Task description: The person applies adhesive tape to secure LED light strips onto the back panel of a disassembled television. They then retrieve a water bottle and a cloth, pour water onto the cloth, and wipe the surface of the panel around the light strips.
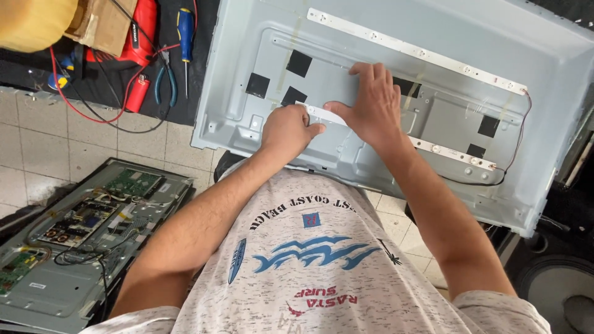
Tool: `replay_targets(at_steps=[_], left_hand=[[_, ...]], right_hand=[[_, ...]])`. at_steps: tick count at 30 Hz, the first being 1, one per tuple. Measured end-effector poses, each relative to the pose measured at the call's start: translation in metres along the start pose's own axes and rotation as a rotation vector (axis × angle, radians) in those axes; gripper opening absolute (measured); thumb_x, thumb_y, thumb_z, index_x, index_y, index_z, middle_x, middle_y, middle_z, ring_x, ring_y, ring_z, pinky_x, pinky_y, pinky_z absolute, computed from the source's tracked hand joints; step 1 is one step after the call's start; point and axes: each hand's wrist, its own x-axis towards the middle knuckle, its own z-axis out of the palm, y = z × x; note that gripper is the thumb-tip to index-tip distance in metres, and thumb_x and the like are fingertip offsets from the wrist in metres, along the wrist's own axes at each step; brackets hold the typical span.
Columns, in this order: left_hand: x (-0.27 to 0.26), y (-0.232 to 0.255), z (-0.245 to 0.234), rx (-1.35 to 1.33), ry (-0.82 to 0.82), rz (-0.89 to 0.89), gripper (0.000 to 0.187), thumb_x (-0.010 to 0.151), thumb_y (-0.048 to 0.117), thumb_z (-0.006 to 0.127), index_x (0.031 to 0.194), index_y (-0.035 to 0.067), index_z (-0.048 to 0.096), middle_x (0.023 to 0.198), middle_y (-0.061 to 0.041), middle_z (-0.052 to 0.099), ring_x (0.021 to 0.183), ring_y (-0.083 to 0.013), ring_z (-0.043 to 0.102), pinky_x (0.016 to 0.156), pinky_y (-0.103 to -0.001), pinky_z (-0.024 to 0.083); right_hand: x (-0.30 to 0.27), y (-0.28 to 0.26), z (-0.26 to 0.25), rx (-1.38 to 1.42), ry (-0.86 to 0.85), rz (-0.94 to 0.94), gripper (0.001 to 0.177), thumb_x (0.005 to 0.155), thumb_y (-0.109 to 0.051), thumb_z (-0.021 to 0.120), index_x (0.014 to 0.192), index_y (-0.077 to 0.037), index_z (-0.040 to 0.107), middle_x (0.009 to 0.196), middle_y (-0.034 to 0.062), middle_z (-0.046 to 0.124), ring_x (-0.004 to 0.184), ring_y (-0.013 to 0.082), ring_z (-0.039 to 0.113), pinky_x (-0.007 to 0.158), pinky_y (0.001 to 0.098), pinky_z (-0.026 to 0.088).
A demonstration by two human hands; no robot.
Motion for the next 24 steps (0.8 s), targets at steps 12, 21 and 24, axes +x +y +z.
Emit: replay_targets(at_steps=[12, 21, 24], left_hand=[[-0.02, -0.009, -0.04, -0.544, -0.137, 0.006, 0.027, 0.086, 0.013, 0.085, 0.078, 0.006, 0.06, 0.053, -0.012, 0.065, 0.041, -0.0175, 0.065, 0.038, -0.026, 0.051], [-0.021, -0.018, -0.052, -0.58, -0.107, -0.035, 0.025, 0.088, 0.012, 0.084, 0.08, 0.005, 0.062, 0.055, -0.012, 0.067, 0.042, -0.0169, 0.066, 0.04, -0.026, 0.055], [-0.019, -0.014, -0.046, -0.583, -0.171, -0.034, 0.026, 0.088, 0.013, 0.086, 0.081, 0.006, 0.061, 0.056, -0.013, 0.067, 0.043, -0.017, 0.066, 0.041, -0.026, 0.057]], right_hand=[[-0.013, -0.005, -0.017, 0.038, -0.22, -0.015, 0.089, 0.084, -0.061, 0.092, 0.151, -0.022, 0.051, 0.134, 0.0077, 0.051, 0.134, 0.0327, 0.054, 0.109, 0.0532, 0.044], [-0.017, -0.01, -0.015, 0.032, -0.117, -0.075, 0.101, 0.079, -0.062, 0.094, 0.159, -0.019, 0.05, 0.147, 0.0149, 0.048, 0.133, 0.0388, 0.051, 0.115, 0.0588, 0.038], [-0.016, -0.019, -0.004, 0.048, -0.022, -0.112, 0.109, 0.081, -0.057, 0.098, 0.167, -0.013, 0.046, 0.165, 0.0227, 0.037, 0.149, 0.0482, 0.034, 0.122, 0.0732, 0.027]])
